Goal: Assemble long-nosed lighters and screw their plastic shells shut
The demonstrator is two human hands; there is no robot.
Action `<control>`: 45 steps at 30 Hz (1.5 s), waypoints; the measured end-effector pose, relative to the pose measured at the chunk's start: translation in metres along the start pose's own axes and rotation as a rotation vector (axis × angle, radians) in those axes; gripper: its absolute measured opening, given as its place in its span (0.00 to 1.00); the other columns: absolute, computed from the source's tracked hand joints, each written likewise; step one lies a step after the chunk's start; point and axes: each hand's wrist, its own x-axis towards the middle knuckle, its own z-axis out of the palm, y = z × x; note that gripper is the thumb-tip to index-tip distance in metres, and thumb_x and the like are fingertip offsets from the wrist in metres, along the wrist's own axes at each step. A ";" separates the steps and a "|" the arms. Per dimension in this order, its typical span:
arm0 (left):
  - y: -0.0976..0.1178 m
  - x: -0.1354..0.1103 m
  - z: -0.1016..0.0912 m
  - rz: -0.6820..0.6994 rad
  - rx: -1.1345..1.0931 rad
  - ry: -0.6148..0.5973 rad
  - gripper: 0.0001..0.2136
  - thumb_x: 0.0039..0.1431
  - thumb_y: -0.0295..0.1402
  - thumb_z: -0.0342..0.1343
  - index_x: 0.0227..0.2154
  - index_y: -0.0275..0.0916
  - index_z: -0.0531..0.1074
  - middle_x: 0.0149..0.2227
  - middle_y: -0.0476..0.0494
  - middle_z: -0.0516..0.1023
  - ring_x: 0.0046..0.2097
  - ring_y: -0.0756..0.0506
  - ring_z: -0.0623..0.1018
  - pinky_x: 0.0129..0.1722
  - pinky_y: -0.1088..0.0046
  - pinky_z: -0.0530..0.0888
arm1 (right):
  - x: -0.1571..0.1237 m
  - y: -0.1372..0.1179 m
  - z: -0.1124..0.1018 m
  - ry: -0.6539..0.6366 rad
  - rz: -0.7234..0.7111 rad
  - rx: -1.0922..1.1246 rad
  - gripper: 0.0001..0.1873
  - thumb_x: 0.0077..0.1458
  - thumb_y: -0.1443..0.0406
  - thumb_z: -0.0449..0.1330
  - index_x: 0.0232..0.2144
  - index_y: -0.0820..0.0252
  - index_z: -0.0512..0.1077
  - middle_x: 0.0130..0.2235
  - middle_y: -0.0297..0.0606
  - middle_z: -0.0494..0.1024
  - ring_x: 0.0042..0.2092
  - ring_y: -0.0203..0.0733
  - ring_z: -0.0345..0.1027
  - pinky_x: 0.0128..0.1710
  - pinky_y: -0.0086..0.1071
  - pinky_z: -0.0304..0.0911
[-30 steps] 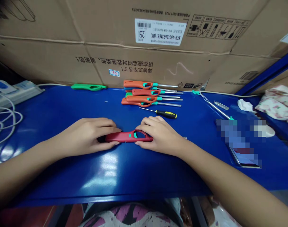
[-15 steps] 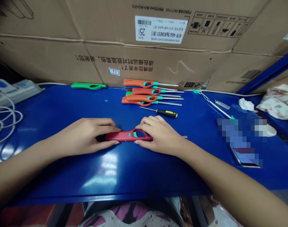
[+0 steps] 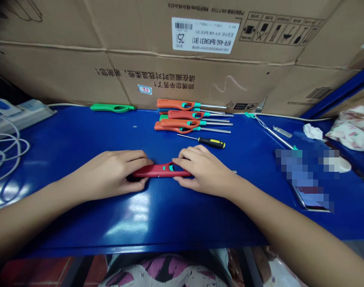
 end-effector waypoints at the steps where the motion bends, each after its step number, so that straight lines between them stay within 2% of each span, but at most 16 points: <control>1: 0.000 0.000 0.000 0.003 0.003 0.000 0.11 0.61 0.35 0.57 0.44 0.39 0.76 0.41 0.45 0.79 0.38 0.43 0.80 0.36 0.69 0.74 | 0.000 0.001 0.000 0.014 -0.009 -0.001 0.17 0.61 0.61 0.63 0.50 0.62 0.76 0.44 0.44 0.79 0.45 0.48 0.70 0.49 0.43 0.63; 8: -0.002 -0.001 0.002 0.023 0.015 0.038 0.11 0.65 0.38 0.54 0.44 0.39 0.77 0.40 0.46 0.79 0.37 0.44 0.80 0.34 0.68 0.74 | 0.000 0.002 -0.002 0.146 -0.142 -0.056 0.13 0.63 0.64 0.60 0.47 0.66 0.76 0.41 0.44 0.83 0.41 0.45 0.75 0.49 0.43 0.62; 12: -0.004 0.000 0.004 0.049 0.011 0.095 0.15 0.72 0.39 0.46 0.44 0.39 0.77 0.37 0.46 0.78 0.35 0.45 0.79 0.32 0.69 0.72 | -0.001 0.002 -0.004 0.162 -0.150 -0.088 0.11 0.65 0.65 0.57 0.43 0.65 0.77 0.39 0.43 0.84 0.39 0.44 0.74 0.49 0.43 0.63; 15: -0.006 0.000 0.005 0.060 0.001 0.112 0.17 0.73 0.41 0.44 0.43 0.39 0.77 0.36 0.46 0.78 0.35 0.45 0.79 0.32 0.69 0.71 | -0.002 0.001 -0.004 0.172 -0.151 -0.102 0.11 0.66 0.65 0.56 0.43 0.63 0.77 0.39 0.42 0.84 0.39 0.44 0.74 0.47 0.43 0.64; 26: -0.001 -0.001 0.004 0.083 -0.121 0.133 0.15 0.71 0.39 0.48 0.40 0.37 0.78 0.32 0.45 0.77 0.31 0.47 0.77 0.30 0.71 0.70 | -0.004 0.001 -0.009 0.186 -0.163 -0.094 0.11 0.66 0.66 0.57 0.44 0.65 0.78 0.38 0.42 0.85 0.38 0.42 0.76 0.49 0.43 0.64; 28: -0.002 -0.001 0.006 0.074 -0.175 0.159 0.14 0.71 0.39 0.50 0.40 0.37 0.78 0.34 0.45 0.79 0.32 0.48 0.77 0.31 0.72 0.71 | -0.005 0.002 -0.010 0.200 -0.157 -0.115 0.11 0.66 0.66 0.57 0.44 0.64 0.78 0.38 0.41 0.85 0.38 0.43 0.76 0.48 0.44 0.64; 31: -0.007 0.000 0.008 0.065 -0.297 0.259 0.12 0.69 0.40 0.55 0.43 0.38 0.78 0.38 0.44 0.81 0.35 0.48 0.79 0.36 0.74 0.74 | -0.005 0.005 -0.014 0.230 -0.144 -0.157 0.10 0.66 0.66 0.57 0.43 0.61 0.78 0.38 0.40 0.85 0.38 0.44 0.75 0.48 0.44 0.64; 35: -0.013 0.001 0.008 0.126 -0.381 0.387 0.11 0.66 0.38 0.59 0.45 0.37 0.78 0.41 0.41 0.82 0.39 0.47 0.81 0.41 0.75 0.77 | -0.006 0.010 -0.018 0.254 -0.109 -0.163 0.09 0.65 0.66 0.58 0.43 0.59 0.78 0.39 0.38 0.85 0.37 0.43 0.75 0.48 0.43 0.64; 39: -0.014 0.001 0.006 0.175 -0.373 0.396 0.11 0.67 0.35 0.58 0.47 0.36 0.77 0.42 0.39 0.83 0.40 0.47 0.82 0.42 0.74 0.78 | -0.006 0.011 -0.019 0.260 -0.101 -0.134 0.09 0.65 0.65 0.58 0.43 0.58 0.78 0.39 0.39 0.85 0.37 0.43 0.76 0.48 0.44 0.64; 45: -0.011 -0.002 0.006 0.170 -0.317 0.425 0.11 0.67 0.35 0.57 0.47 0.37 0.77 0.40 0.39 0.83 0.37 0.47 0.82 0.39 0.74 0.78 | -0.006 0.009 -0.020 0.255 -0.087 -0.125 0.09 0.65 0.65 0.58 0.43 0.57 0.78 0.40 0.38 0.85 0.38 0.44 0.76 0.49 0.45 0.64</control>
